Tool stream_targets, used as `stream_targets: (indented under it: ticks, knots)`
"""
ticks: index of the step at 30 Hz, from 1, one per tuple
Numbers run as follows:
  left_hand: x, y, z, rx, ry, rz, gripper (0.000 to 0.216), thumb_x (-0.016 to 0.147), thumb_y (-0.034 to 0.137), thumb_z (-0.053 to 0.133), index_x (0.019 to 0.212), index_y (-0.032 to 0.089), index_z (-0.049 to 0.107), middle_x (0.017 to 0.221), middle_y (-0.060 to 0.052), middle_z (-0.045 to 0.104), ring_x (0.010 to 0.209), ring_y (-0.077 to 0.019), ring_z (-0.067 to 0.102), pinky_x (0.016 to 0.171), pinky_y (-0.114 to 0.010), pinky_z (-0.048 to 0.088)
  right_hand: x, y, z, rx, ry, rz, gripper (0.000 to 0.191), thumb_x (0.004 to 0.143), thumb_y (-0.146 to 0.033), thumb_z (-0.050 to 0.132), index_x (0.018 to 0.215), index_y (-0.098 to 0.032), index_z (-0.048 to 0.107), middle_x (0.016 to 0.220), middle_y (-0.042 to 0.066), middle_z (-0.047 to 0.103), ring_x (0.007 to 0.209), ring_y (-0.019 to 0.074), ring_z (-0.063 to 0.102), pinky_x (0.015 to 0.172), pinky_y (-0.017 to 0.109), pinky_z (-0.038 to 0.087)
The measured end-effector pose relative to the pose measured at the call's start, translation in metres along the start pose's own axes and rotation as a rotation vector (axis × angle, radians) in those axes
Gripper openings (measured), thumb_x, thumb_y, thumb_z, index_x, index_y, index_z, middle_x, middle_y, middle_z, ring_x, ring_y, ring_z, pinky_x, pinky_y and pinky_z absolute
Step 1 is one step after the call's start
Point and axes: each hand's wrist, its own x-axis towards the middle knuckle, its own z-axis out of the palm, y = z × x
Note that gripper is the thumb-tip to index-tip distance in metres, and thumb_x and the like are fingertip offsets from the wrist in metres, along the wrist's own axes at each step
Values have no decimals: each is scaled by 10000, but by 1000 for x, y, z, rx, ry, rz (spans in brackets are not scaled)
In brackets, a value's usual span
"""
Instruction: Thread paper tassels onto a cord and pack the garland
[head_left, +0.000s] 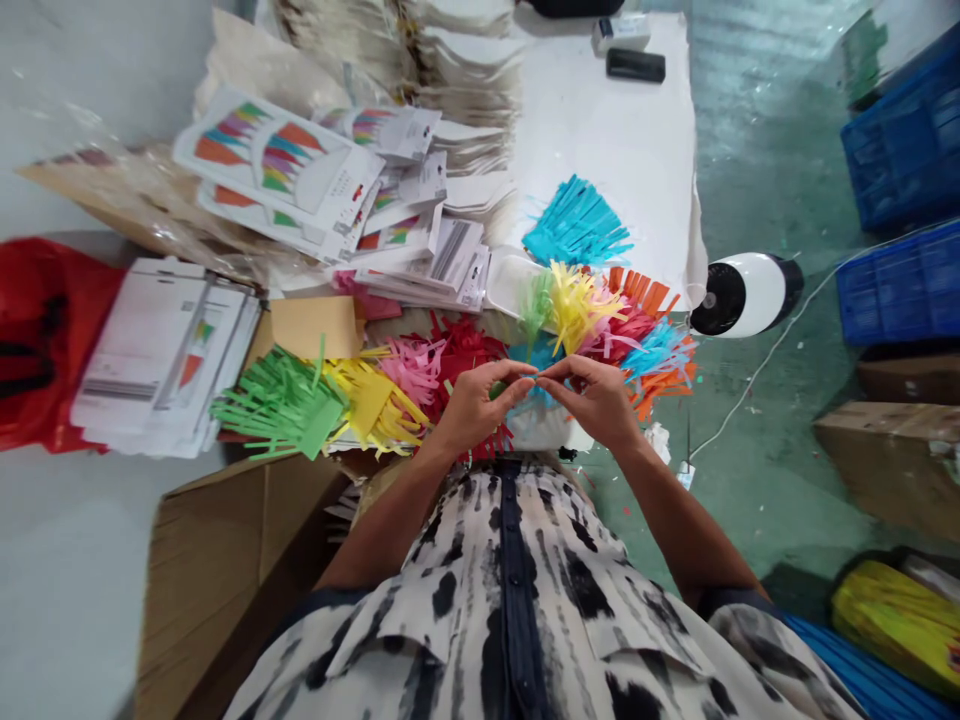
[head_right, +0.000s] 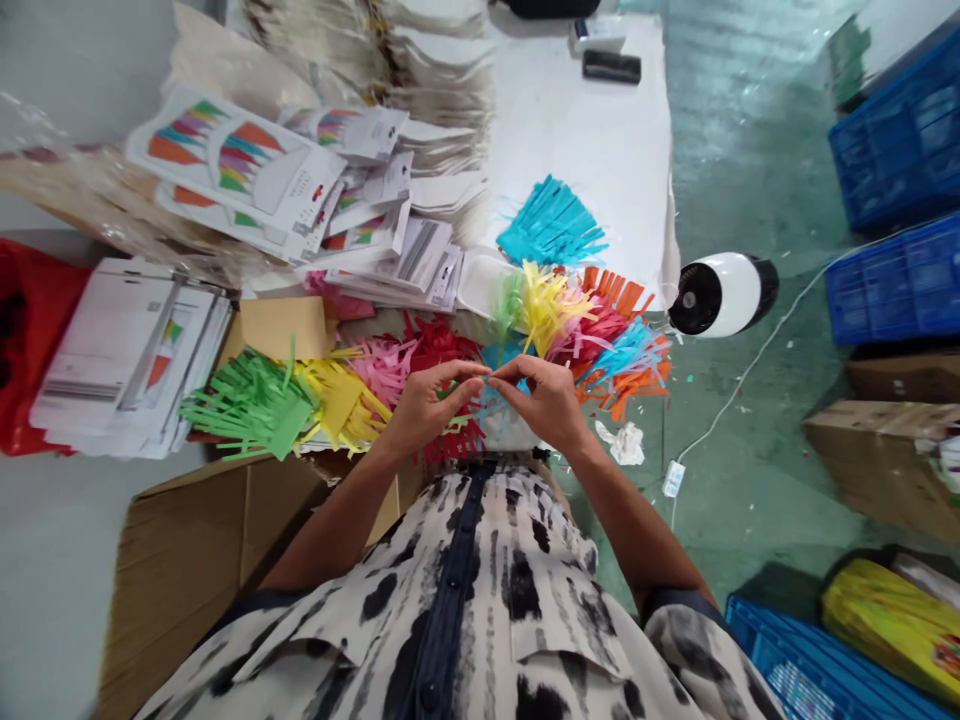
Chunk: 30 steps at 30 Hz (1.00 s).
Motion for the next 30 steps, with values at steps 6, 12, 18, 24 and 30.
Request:
stream_targets:
  ticks: [6,12,18,24,30]
  knots:
    - [2,-10,-1,62,-212,-27,398,1069,438,489,846,161,667,720,28,596,669,-111,534,653,-240,402,4,5,-8,-23,-66,63,182,937,-354,727,854,-192,736,748,-9,715,607,97,548,572,235,415]
    - [15,-35,-7,292,21,74,356,1076,448,464,1033,183,697,985,-57,709,960,-199,644,914,-332,489,20,15,-5,125,179,84,178,956,-361,690,895,-197,655,918,30,756,732,126,712,623,235,538]
    - [-26,-63,-22,554,316,139,260,1068,393,523,1119,204,694,1069,-76,735,1056,-216,663,992,-370,493,27,-1,-7,-161,641,-296,72,1016,-309,618,1035,-240,618,1177,81,742,1012,194,771,863,379,648]
    - [-97,-109,16,784,-306,-50,163,1053,292,548,1118,209,673,1031,-67,700,960,-206,671,812,-307,500,5,70,22,-637,396,-305,146,1047,-240,529,986,-216,659,1194,111,789,1120,218,758,951,342,605]
    - [-104,-141,39,914,-454,-187,159,1018,132,514,1094,168,650,1076,-115,656,1032,-242,635,827,-330,500,-38,132,57,-835,-72,-196,300,1022,-116,463,1182,-178,709,1476,153,648,1070,242,768,904,353,610]
